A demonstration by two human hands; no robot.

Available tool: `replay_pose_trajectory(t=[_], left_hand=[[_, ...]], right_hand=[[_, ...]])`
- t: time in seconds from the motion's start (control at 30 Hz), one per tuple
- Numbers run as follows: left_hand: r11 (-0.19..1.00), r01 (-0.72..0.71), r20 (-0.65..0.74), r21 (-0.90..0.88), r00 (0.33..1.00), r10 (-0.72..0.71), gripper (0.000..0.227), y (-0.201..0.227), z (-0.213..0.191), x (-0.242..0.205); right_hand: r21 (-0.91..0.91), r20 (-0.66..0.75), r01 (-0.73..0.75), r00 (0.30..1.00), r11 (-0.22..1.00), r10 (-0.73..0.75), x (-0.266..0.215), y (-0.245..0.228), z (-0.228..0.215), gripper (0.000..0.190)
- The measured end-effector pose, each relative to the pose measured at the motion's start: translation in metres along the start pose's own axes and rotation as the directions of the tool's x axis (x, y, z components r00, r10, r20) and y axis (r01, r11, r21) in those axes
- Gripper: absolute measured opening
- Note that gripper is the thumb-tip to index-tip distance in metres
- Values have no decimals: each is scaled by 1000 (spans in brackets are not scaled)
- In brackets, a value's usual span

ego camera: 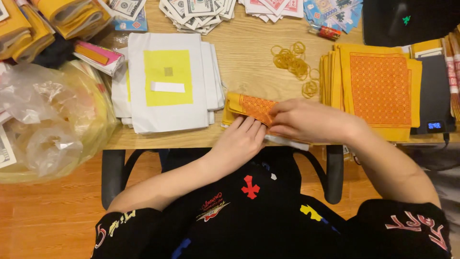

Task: The person counts a stack of fake bills, fans them out, and then gathers them together. They then pick up other types of colorful play money, place them onto a yellow envelope, and secure the bundle with a rubber band.

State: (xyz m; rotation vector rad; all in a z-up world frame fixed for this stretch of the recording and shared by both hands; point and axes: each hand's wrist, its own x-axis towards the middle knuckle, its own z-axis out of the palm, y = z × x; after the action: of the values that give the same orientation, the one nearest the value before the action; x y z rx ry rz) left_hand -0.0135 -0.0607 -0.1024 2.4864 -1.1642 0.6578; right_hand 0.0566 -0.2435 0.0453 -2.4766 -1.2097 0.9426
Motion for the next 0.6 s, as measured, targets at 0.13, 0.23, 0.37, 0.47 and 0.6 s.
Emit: replay_pose_trajectory(t=[0.13, 0.23, 0.37, 0.47, 0.6], left_hand=[[999, 7, -96, -52, 995, -12, 25, 4, -35, 20], [996, 85, -160, 1, 983, -84, 11, -15, -62, 50], [985, 172, 25, 19, 985, -172, 32, -43, -2, 46], [984, 177, 93, -28, 980, -174, 38, -44, -12, 54], [966, 240, 167, -97, 961, -222, 27, -110, -46, 97]], right_hand=[[-254, -319, 38, 940, 966, -120, -5, 21, 46, 16], [-298, -414, -20, 904, 954, -111, -2, 32, 62, 11], [-225, -440, -333, 873, 916, 209, 6, 35, 63, 53], [-132, -341, -384, 883, 914, 322, 7, 25, 48, 64], [92, -149, -379, 909, 921, 389, 10, 30, 28, 55]])
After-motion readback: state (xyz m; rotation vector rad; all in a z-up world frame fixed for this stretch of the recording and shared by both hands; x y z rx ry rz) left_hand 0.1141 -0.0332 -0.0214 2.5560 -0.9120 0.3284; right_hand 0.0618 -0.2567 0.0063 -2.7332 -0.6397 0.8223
